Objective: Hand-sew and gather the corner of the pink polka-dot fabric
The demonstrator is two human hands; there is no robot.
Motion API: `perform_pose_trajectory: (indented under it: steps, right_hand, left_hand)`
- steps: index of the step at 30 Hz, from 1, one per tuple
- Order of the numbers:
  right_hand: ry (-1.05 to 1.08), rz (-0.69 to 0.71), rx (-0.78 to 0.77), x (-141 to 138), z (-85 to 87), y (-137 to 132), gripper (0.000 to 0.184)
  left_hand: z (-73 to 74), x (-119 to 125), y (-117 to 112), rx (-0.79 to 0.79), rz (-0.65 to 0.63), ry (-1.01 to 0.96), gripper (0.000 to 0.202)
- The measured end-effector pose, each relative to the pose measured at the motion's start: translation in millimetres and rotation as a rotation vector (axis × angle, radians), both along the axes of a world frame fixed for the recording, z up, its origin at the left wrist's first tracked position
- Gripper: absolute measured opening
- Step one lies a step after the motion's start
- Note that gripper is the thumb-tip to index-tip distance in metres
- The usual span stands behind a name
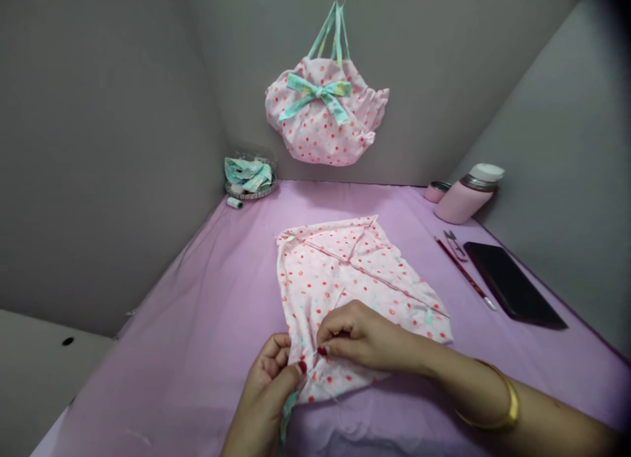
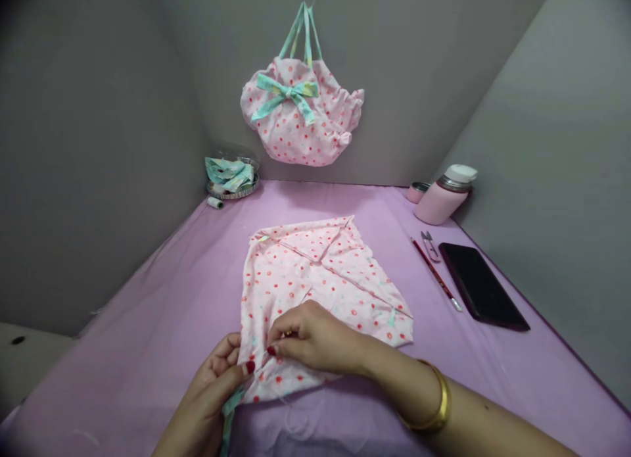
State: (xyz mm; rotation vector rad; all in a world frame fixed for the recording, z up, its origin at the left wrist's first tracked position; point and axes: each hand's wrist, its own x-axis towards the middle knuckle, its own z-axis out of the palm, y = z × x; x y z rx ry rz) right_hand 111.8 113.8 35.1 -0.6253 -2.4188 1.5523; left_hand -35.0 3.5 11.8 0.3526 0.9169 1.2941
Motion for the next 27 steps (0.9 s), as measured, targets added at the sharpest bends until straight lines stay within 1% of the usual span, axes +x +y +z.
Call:
perform_pose_trajectory:
  steps: [3,7,12,15,17,19,21,23,24,26,27]
  right_hand:
    - [0.028,-0.109,0.044,0,-1.0,5,0.017]
    - [0.016,-0.284,0.179,1,-4.2,12,0.018]
    - [-0.053,-0.446,0.341,7,-9.6,26,0.017]
    - [-0.124,-0.516,0.441,14,-15.7,36,0.016]
    - [-0.151,-0.542,0.473,17,-19.8,41,0.016]
    - [-0.164,-0.562,0.482,19,-21.1,39,0.015]
    - [-0.148,-0.6,0.518,18,-17.7,30,0.012]
    - [-0.085,-0.581,0.564,15,-10.6,11,0.012]
    - [-0.048,-0.524,0.58,13,-6.8,-1,0.012]
    - [-0.006,-0.336,0.584,9,-1.4,-26,0.014]
    - [-0.012,-0.266,0.597,7,-0.9,-37,0.015]
  left_hand:
    - [3.0,1,0,-0.004,0.007,0.007,0.018]
    - [4.6,1,1,-0.035,0.021,0.009,0.02]
    - [3.9,-1,1,-0.026,0.017,-0.021,0.02]
    - [5.5,0,1,-0.037,0.04,-0.025,0.019]
    - [6.5,1,2,-0.043,0.049,-0.025,0.019]
    - [6.6,2,1,-0.042,0.048,-0.021,0.019]
    - [6.0,2,1,-0.031,0.037,-0.027,0.019]
    - [4.9,1,0,-0.021,0.03,-0.038,0.019]
    - [4.2,1,0,-0.018,0.027,-0.042,0.019]
    - [2.8,1,1,-0.009,0.025,-0.034,0.02]
    - [2.0,1,1,0.0,0.026,-0.024,0.02]
